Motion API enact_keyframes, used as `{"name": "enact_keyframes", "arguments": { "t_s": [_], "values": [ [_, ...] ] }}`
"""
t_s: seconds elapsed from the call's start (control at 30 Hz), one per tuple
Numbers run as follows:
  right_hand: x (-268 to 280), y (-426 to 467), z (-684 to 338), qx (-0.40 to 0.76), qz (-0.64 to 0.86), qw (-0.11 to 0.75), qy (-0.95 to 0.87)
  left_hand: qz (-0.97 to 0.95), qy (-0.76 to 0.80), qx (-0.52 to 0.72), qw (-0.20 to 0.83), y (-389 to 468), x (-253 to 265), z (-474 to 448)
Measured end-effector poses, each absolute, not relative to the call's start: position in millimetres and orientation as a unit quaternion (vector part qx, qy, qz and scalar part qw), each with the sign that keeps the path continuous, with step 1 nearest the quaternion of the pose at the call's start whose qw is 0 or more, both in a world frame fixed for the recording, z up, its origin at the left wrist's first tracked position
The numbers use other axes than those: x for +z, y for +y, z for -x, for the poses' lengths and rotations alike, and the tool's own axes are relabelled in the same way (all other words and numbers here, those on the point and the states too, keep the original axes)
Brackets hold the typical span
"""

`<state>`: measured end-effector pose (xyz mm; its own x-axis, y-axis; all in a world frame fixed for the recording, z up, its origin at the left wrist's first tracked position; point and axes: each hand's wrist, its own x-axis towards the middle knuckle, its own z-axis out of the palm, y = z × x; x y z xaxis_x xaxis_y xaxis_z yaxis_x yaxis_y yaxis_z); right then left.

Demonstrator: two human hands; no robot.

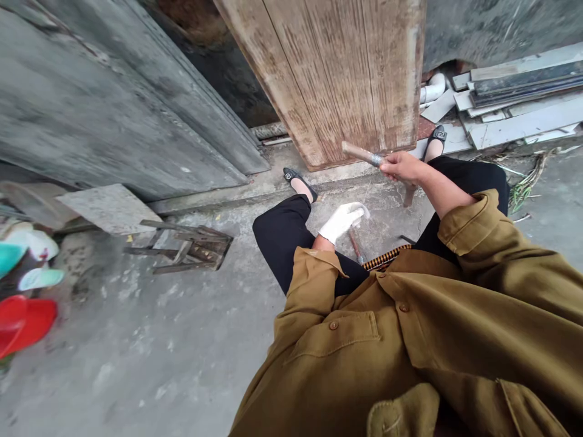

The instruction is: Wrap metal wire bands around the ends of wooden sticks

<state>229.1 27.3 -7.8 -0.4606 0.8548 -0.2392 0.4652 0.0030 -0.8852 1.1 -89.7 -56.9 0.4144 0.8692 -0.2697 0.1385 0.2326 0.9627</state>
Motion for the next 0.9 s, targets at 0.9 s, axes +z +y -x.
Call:
{"name": "enact_keyframes", "arguments": {
  "t_s": [0.9],
  "values": [
    [-28.6, 18.5, -209.0, 0.209, 0.546, -0.049, -0.810, -0.484, 0.492, 0.288, 0.664, -93.2, -45.8, -0.1]
  ]
}}
